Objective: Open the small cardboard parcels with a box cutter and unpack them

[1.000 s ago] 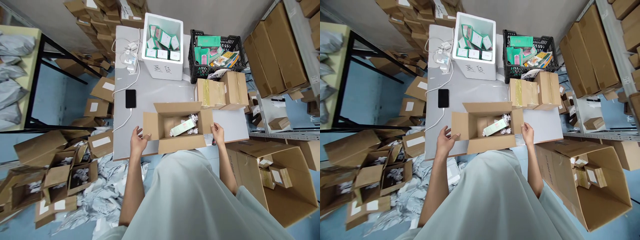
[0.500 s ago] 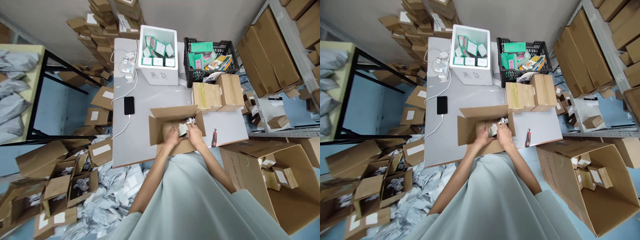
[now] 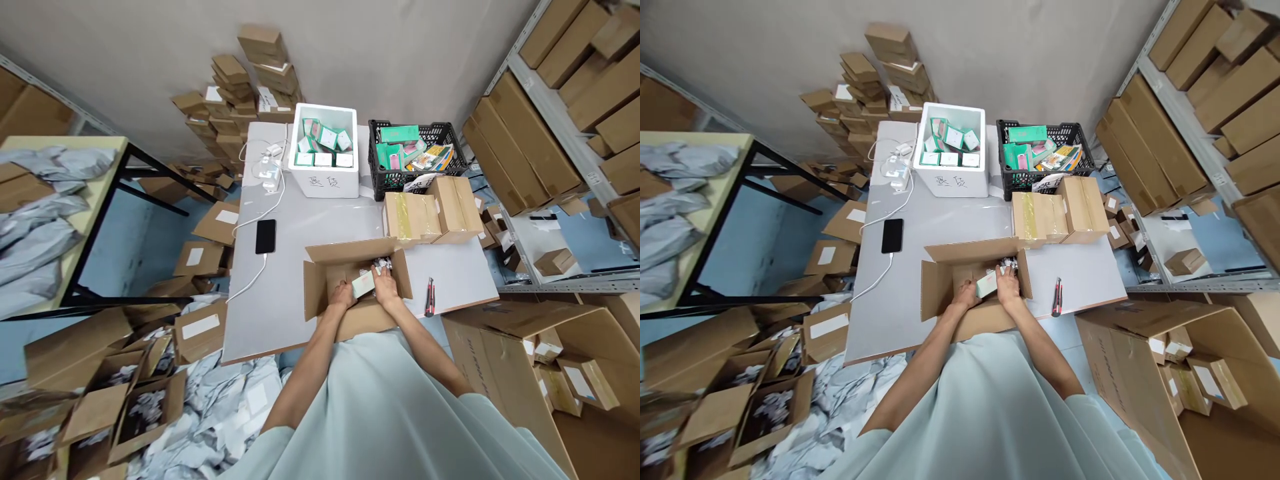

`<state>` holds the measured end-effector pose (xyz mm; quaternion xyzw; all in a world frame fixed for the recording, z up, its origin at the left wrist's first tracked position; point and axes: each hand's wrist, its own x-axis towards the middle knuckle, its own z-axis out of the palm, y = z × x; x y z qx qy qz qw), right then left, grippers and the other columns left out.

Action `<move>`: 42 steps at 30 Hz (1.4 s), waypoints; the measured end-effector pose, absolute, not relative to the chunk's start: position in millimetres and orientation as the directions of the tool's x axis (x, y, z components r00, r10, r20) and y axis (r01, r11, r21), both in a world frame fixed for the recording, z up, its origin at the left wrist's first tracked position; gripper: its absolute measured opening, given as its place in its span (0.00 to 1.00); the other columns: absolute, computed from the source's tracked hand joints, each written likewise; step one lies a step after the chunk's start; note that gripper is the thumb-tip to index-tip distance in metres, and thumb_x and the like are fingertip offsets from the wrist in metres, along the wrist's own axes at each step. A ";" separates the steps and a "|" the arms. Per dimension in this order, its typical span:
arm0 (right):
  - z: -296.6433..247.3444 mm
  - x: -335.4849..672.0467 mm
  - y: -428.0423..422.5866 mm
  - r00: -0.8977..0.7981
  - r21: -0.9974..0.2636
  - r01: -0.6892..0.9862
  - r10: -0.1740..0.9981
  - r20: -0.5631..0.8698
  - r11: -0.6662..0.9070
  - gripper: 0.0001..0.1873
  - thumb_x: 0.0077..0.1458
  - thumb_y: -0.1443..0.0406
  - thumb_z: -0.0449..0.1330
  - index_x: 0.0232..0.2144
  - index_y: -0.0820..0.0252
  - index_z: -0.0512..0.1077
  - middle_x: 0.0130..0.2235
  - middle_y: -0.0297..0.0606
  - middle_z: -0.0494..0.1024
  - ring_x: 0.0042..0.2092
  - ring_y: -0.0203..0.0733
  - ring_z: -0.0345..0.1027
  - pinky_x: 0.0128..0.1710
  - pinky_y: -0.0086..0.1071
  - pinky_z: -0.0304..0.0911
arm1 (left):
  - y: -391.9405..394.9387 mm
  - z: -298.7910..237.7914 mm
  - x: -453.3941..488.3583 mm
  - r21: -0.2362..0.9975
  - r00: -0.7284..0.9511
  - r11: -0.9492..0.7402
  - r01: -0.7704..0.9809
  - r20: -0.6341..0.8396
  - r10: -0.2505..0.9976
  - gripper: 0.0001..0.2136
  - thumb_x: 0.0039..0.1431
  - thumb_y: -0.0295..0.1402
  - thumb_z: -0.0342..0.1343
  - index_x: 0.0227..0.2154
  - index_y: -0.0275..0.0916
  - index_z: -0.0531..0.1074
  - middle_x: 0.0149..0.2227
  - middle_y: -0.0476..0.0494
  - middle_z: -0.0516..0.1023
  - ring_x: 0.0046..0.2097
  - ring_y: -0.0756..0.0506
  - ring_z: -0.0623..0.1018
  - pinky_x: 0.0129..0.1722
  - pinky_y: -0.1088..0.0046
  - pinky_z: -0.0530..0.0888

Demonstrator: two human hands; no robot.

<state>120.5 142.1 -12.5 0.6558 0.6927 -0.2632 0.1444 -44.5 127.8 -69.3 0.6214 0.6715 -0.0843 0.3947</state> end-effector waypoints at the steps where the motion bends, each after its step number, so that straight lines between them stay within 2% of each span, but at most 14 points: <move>1: -10.6 120.1 142.2 -0.091 -0.170 0.985 0.832 -0.547 -0.003 0.42 0.68 0.80 0.53 0.80 0.62 0.60 0.75 0.69 0.65 0.73 0.61 0.70 0.68 0.48 0.72 | 128.5 -65.3 -44.1 0.374 0.085 0.203 0.905 -0.627 0.774 0.33 0.54 0.25 0.72 0.64 0.29 0.74 0.65 0.17 0.78 0.63 0.26 0.82 0.60 0.60 0.77; 4: -0.6 123.1 138.5 -0.067 -0.152 0.988 0.824 -0.562 -0.023 0.42 0.67 0.81 0.51 0.80 0.66 0.59 0.72 0.69 0.68 0.68 0.60 0.75 0.65 0.46 0.74 | 126.2 -46.0 -48.5 0.369 0.086 0.167 0.914 -0.581 0.809 0.33 0.55 0.23 0.69 0.66 0.33 0.74 0.66 0.21 0.77 0.65 0.26 0.79 0.60 0.57 0.78; 7: 17.4 130.2 125.6 -0.056 -0.178 0.983 0.840 -0.540 -0.049 0.43 0.67 0.79 0.55 0.81 0.65 0.55 0.70 0.64 0.69 0.65 0.58 0.77 0.63 0.45 0.75 | 117.7 -16.1 -62.1 0.374 0.094 0.121 0.919 -0.508 0.856 0.35 0.59 0.23 0.63 0.72 0.36 0.70 0.70 0.25 0.72 0.70 0.26 0.73 0.64 0.53 0.77; 9: 33.1 135.5 112.4 -0.071 -0.246 0.968 0.877 -0.476 -0.055 0.43 0.68 0.76 0.58 0.80 0.63 0.54 0.68 0.61 0.70 0.64 0.59 0.78 0.64 0.46 0.75 | 110.5 8.9 -73.4 0.402 0.116 0.067 0.913 -0.413 0.903 0.37 0.61 0.23 0.62 0.75 0.40 0.67 0.72 0.30 0.70 0.70 0.27 0.71 0.66 0.52 0.77; 12: 57.6 144.5 90.8 -0.098 -0.398 0.916 0.941 -0.324 -0.042 0.40 0.67 0.72 0.62 0.77 0.62 0.57 0.70 0.59 0.68 0.64 0.61 0.77 0.64 0.50 0.77 | 101.5 50.4 -84.8 0.464 0.172 -0.074 0.883 -0.172 0.970 0.38 0.60 0.21 0.61 0.74 0.42 0.69 0.71 0.34 0.73 0.68 0.28 0.72 0.66 0.51 0.79; 15: 78.2 158.2 73.5 -0.080 -0.546 0.838 0.982 -0.169 -0.026 0.37 0.65 0.71 0.64 0.73 0.58 0.61 0.73 0.57 0.65 0.67 0.62 0.75 0.62 0.53 0.80 | 98.2 91.3 -81.2 0.473 0.242 -0.213 0.855 -0.001 0.970 0.38 0.59 0.17 0.58 0.73 0.42 0.70 0.71 0.33 0.73 0.70 0.27 0.72 0.67 0.47 0.79; 17: 88.7 171.5 65.9 -0.050 -0.633 0.774 0.994 -0.094 -0.021 0.36 0.64 0.69 0.66 0.71 0.54 0.63 0.72 0.54 0.68 0.68 0.61 0.74 0.60 0.53 0.82 | 99.2 114.7 -70.0 0.487 0.279 -0.286 0.825 0.089 0.956 0.39 0.61 0.16 0.56 0.76 0.43 0.67 0.74 0.33 0.71 0.72 0.28 0.71 0.69 0.44 0.78; 19: 96.3 187.3 60.9 0.007 -0.716 0.697 0.998 -0.055 -0.045 0.34 0.63 0.66 0.67 0.69 0.52 0.65 0.69 0.51 0.72 0.66 0.58 0.76 0.56 0.51 0.84 | 102.1 132.8 -55.4 0.532 0.296 -0.341 0.775 0.171 0.940 0.40 0.66 0.18 0.55 0.79 0.46 0.60 0.78 0.33 0.65 0.74 0.29 0.71 0.70 0.44 0.77; 22: 100.8 211.9 55.6 0.178 -0.829 0.535 0.981 -0.076 -0.162 0.34 0.60 0.57 0.73 0.64 0.52 0.68 0.65 0.51 0.77 0.56 0.54 0.82 0.48 0.46 0.85 | 107.7 146.2 -38.6 0.604 0.296 -0.394 0.693 0.260 0.919 0.37 0.75 0.28 0.56 0.82 0.50 0.52 0.82 0.32 0.59 0.77 0.31 0.69 0.72 0.47 0.77; 26: 85.7 242.5 50.1 0.476 -0.913 0.237 0.859 -0.189 -0.332 0.42 0.53 0.47 0.79 0.61 0.55 0.66 0.51 0.50 0.86 0.44 0.51 0.85 0.41 0.42 0.83 | 112.5 138.2 -43.5 0.619 0.244 -0.357 0.700 0.263 0.933 0.34 0.79 0.38 0.57 0.82 0.50 0.54 0.79 0.34 0.65 0.78 0.33 0.70 0.75 0.51 0.73; 29: 50.7 264.3 49.1 0.611 -0.921 0.074 0.747 -0.262 -0.383 0.45 0.49 0.43 0.79 0.57 0.55 0.63 0.44 0.48 0.88 0.41 0.53 0.86 0.41 0.43 0.81 | 112.3 121.0 -57.5 0.611 0.182 -0.280 0.741 0.218 0.959 0.32 0.79 0.40 0.57 0.80 0.48 0.59 0.76 0.34 0.70 0.75 0.33 0.73 0.74 0.50 0.73; 32: -1.2 280.8 53.0 0.677 -0.857 0.093 0.663 -0.318 -0.506 0.44 0.47 0.43 0.78 0.54 0.55 0.63 0.42 0.48 0.87 0.41 0.55 0.85 0.44 0.45 0.81 | 109.7 106.4 -60.7 0.612 0.148 -0.223 0.759 0.171 0.974 0.29 0.79 0.41 0.57 0.78 0.47 0.63 0.74 0.34 0.73 0.73 0.32 0.74 0.73 0.49 0.74; 36: -69.9 281.8 62.7 0.748 -0.621 0.278 0.570 -0.339 -0.733 0.35 0.50 0.50 0.75 0.52 0.59 0.67 0.53 0.59 0.84 0.54 0.63 0.82 0.54 0.49 0.78 | 105.5 97.4 -46.3 0.618 0.199 -0.234 0.750 0.127 0.972 0.27 0.78 0.40 0.57 0.77 0.48 0.66 0.73 0.35 0.74 0.73 0.33 0.75 0.72 0.51 0.75; 42: -118.3 260.4 66.8 0.741 -0.529 0.311 0.550 -0.385 -0.790 0.35 0.52 0.59 0.73 0.58 0.65 0.69 0.62 0.70 0.76 0.66 0.70 0.73 0.63 0.53 0.72 | 101.6 91.9 -36.8 0.607 0.227 -0.269 0.748 0.146 0.963 0.24 0.79 0.38 0.57 0.74 0.47 0.70 0.70 0.35 0.77 0.72 0.33 0.75 0.72 0.50 0.75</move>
